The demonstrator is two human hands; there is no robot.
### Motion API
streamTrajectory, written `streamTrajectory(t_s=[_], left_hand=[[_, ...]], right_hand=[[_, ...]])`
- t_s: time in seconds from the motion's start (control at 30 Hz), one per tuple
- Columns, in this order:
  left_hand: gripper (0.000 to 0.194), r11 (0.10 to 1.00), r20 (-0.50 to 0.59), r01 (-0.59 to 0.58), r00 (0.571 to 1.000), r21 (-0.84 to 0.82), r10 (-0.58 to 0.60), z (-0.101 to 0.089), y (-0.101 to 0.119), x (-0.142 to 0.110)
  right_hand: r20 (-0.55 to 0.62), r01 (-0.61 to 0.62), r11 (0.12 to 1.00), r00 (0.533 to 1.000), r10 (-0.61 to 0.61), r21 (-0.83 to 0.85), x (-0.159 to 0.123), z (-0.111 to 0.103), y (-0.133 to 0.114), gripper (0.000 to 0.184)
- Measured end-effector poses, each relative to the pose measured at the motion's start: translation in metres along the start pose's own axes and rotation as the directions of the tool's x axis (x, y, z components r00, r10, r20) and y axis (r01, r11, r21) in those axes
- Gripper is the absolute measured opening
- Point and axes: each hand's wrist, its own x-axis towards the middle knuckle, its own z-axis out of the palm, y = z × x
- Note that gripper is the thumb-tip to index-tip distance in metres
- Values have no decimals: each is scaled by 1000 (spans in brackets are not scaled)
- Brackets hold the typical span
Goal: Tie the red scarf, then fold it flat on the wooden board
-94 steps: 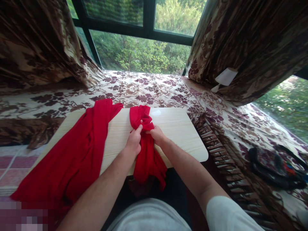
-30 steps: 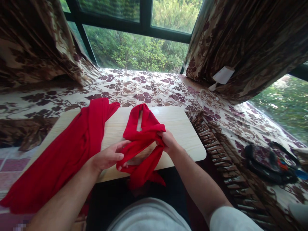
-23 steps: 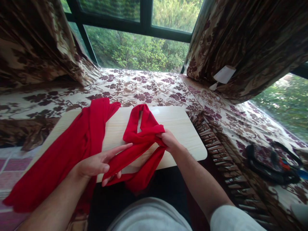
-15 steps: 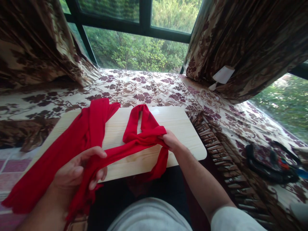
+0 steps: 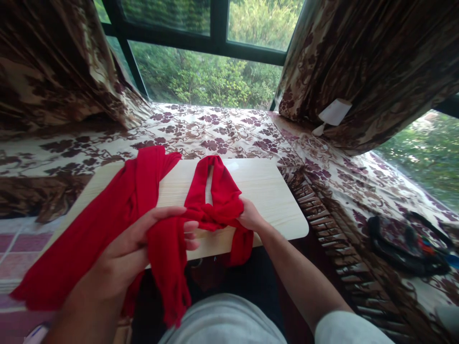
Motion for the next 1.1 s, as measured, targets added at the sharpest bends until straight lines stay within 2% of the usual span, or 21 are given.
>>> streamTrajectory(t_s=[0.07,0.1,0.13,0.17,0.23,0.33,0.4,0.43,0.47,0.53,0.57,0.6,0.73,0.83,0.9,1.0,1.1], left_hand=[[37,983,31,-165,986,84,163,24,1,38],[27,969,0,-194,981,155,196,33,-2,60],[19,940,-27,-136,988,312,152,41,-6,81],[18,856,-94,-114,978,504,186,46,-12,101],[23,790,-116,-105,969,604,217,50,-24,130],[30,640,-108,-130,941,758,319,47,-39,145],[28,489,-51,-168,913,856,404,43,-44,142],[31,441,-11,-194,907,876,422,41,-46,139],[39,430,26,-224,907,875,420,41,-48,135],[64,470,73,-267,917,841,391,43,-53,127],[72,496,77,-275,921,824,383,44,-57,124],[72,515,65,-275,919,812,388,46,-60,122],[27,530,5,-252,906,809,424,45,-65,124],[8,589,-3,-235,927,773,374,37,-56,135],[10,723,-52,-193,952,664,302,32,-49,143],[16,927,-75,-130,983,351,166,27,-43,149],[23,992,21,-42,999,121,39,24,-41,150]], right_hand=[[-4,4,999,1000,-4,-43,-2,1,0,21],[-5,13,998,1000,-13,-55,-2,1,0,22],[-3,24,998,1000,-24,-61,-3,2,-1,23],[-2,37,997,999,-37,-62,-3,2,-1,24],[-4,60,997,998,-60,-46,-4,2,-3,24],[-18,74,997,997,-75,-21,-4,3,-5,28],[-43,54,998,998,-56,-32,-4,3,-5,30],[-57,36,998,998,-39,-46,-4,4,-4,30],[-70,18,998,997,-22,-61,-3,4,-4,28],[-99,-13,995,995,3,-96,-1,6,-3,22],[-111,-23,993,994,10,-116,1,7,-3,19],[-124,-33,990,992,15,-141,2,8,-3,17],[-144,-61,975,989,30,-213,6,14,-5,17],[-163,-62,981,986,32,-186,5,17,-6,19],[-183,-62,980,983,27,-191,3,18,-6,18],[-224,-91,963,974,33,-254,-1,19,-8,18],[-268,-168,922,961,74,-349,-1,19,-10,23]])
